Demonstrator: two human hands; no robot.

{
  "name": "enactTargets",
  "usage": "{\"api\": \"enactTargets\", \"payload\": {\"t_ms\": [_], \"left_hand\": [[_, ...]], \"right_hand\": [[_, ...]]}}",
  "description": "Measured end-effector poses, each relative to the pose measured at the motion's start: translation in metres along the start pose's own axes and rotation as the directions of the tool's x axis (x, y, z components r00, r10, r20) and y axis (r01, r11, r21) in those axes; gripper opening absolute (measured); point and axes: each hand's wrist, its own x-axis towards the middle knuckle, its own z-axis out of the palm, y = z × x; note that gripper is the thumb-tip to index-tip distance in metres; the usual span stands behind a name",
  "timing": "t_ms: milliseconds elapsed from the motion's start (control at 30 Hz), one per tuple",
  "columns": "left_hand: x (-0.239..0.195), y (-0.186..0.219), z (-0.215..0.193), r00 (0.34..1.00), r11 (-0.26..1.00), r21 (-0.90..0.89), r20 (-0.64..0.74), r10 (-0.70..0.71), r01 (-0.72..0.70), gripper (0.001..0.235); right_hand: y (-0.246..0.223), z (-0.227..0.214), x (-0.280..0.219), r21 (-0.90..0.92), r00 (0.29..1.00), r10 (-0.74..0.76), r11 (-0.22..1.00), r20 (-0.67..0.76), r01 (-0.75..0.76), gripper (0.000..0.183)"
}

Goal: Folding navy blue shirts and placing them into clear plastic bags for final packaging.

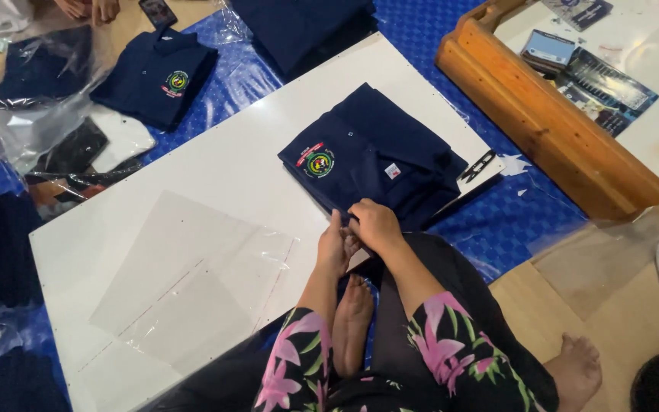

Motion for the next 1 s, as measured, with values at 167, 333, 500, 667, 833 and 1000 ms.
{"api": "enactTargets", "payload": {"t_ms": [167, 333, 500, 667, 833, 1000], "left_hand": [[0.055, -0.014, -0.046, 0.995, 0.995, 0.065, -0.062, 0.077, -0.073, 0.037], [-0.013, 0.044, -0.026, 0.978, 0.975, 0.173, -0.127, 0.165, -0.142, 0.032], [-0.019, 0.044, -0.073, 0.983, 0.995, 0.014, -0.154, 0.097, -0.096, 0.033], [-0.045, 0.055, -0.09, 0.983, 0.994, 0.057, -0.149, 0.103, -0.095, 0.034], [-0.052, 0.05, -0.112, 0.982, 0.988, 0.089, -0.135, 0.134, -0.123, 0.035], [-0.037, 0.032, -0.144, 0.979, 0.992, 0.076, -0.171, 0.115, -0.103, 0.039]], "right_hand": [[-0.042, -0.048, -0.002, 0.143, 0.976, -0.035, 0.99, 0.214, 0.004, 0.011], [-0.008, -0.044, 0.01, 0.305, 0.968, 0.134, 0.95, -0.212, -0.065, 0.003], [0.106, -0.028, 0.002, 0.562, 0.54, 0.702, 0.705, -0.464, -0.432, 0.036], [0.108, -0.016, 0.002, 0.721, 0.445, 0.895, 0.292, 0.025, -0.628, 0.038], [0.106, -0.015, 0.004, 0.58, 0.553, 0.824, 0.391, 0.125, -0.714, 0.058], [0.102, -0.012, -0.001, 0.412, 0.647, 0.739, 0.538, 0.19, -0.735, 0.054]]}}
